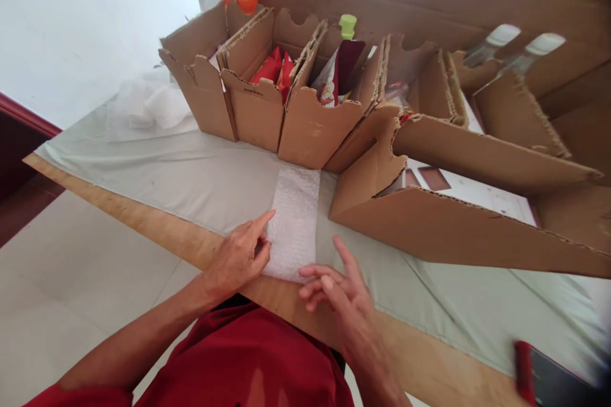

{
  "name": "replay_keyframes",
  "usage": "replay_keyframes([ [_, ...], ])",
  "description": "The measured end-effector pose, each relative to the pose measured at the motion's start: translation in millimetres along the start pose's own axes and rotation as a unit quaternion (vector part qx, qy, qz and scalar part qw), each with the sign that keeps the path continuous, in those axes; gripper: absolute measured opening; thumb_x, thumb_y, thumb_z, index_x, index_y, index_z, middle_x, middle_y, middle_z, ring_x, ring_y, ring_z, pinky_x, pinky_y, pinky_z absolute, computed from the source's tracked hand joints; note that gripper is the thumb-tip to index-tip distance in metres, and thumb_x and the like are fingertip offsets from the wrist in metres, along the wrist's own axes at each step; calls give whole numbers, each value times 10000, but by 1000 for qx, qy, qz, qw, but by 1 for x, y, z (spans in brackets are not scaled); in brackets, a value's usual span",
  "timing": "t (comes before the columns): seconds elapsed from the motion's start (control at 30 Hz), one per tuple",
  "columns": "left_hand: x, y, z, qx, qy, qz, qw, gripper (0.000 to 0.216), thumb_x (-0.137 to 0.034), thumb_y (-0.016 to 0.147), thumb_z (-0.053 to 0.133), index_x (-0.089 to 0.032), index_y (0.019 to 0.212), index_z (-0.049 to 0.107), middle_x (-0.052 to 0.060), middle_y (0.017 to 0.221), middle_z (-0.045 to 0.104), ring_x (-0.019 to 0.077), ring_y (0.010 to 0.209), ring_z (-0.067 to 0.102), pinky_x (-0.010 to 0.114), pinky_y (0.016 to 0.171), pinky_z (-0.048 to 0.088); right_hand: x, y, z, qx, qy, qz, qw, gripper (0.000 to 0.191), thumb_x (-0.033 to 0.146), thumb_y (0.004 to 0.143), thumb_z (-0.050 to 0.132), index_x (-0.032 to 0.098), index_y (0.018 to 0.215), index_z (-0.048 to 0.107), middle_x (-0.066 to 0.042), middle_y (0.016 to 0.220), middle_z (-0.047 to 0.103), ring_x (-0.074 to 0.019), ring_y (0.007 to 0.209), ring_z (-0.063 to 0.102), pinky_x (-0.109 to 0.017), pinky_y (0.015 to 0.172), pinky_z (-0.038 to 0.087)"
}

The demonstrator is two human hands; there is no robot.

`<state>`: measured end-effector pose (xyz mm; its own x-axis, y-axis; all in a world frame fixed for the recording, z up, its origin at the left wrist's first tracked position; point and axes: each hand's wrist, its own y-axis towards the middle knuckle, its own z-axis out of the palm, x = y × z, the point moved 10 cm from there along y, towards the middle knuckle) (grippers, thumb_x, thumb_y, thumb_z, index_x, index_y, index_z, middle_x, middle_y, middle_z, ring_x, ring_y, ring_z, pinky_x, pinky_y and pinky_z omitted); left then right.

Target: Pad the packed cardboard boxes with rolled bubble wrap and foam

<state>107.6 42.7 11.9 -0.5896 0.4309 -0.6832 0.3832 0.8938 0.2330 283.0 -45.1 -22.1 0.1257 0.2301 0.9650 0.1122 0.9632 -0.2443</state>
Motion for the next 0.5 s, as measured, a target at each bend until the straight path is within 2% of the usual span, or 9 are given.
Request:
replay_keyframes([
  [0.03,0,0,1,1,15,5,1000,542,-136,903,502,-174,1444,502,25,841,685,186,769,661,311,747,566,14,-5,-6,-11,-91,-67,994,586,331,1024,544,315,1561,310,-58,1051,741,-183,824,725,-322,693,601],
  [0.07,1,1,1,2,30,8,1000,546,-132,904,503,-168,1449,496,30,843,685,190,770,660,317,747,567,27,-10,-7,-16,-192,-139,971,531,282,1011,561,320,1516,403,-59,1074,736,-194,899,721,-353,775,605],
  [0.13,2,2,4,8,57,15,998,535,-127,910,508,-162,1444,504,38,840,682,199,776,657,340,765,572,44,-18,5,-5,-381,-261,887,456,213,960,605,281,1408,549,-99,1212,708,-255,1105,675,-440,920,573],
  [0.2,1,2,5,12,80,30,996,482,-127,924,511,-164,1403,542,46,834,676,212,782,653,367,778,577,44,-19,22,21,-501,-325,802,377,195,936,602,225,1311,623,-144,1356,645,-317,1230,609,-506,957,542],
  [0.27,-3,1,2,3,86,48,995,411,-154,944,533,-169,1353,576,79,919,684,230,852,659,390,807,582,39,-15,32,26,-553,-348,756,303,167,946,567,199,1233,658,-155,1388,629,-332,1280,579,-510,954,530],
  [0.33,-11,-5,-4,-1,68,75,995,392,-207,949,592,-174,1339,580,144,1144,667,268,1044,649,431,906,573,41,-12,36,12,-564,-367,740,261,121,959,546,200,1171,675,-136,1336,670,-309,1282,586,-488,963,519],
  [0.4,-22,-16,-7,21,40,118,992,445,-259,920,668,-177,1347,571,186,1356,589,316,1249,568,491,1036,515,47,-14,39,2,-545,-389,743,254,78,960,534,203,1132,673,-112,1257,716,-276,1229,628,-461,962,515],
  [0.43,-28,-22,-7,40,26,141,989,466,-262,907,690,-178,1348,569,185,1387,581,329,1296,536,513,1076,482,50,-15,40,8,-526,-395,753,254,65,961,524,203,1120,666,-101,1213,735,-256,1179,655,-444,950,521],
  [0.5,-36,-32,-5,69,4,165,984,443,-207,912,671,-181,1342,567,154,1295,656,311,1250,565,510,1063,475,55,-13,40,33,-483,-385,786,242,63,974,498,204,1098,651,-77,1100,759,-215,1028,703,-392,883,545],
])
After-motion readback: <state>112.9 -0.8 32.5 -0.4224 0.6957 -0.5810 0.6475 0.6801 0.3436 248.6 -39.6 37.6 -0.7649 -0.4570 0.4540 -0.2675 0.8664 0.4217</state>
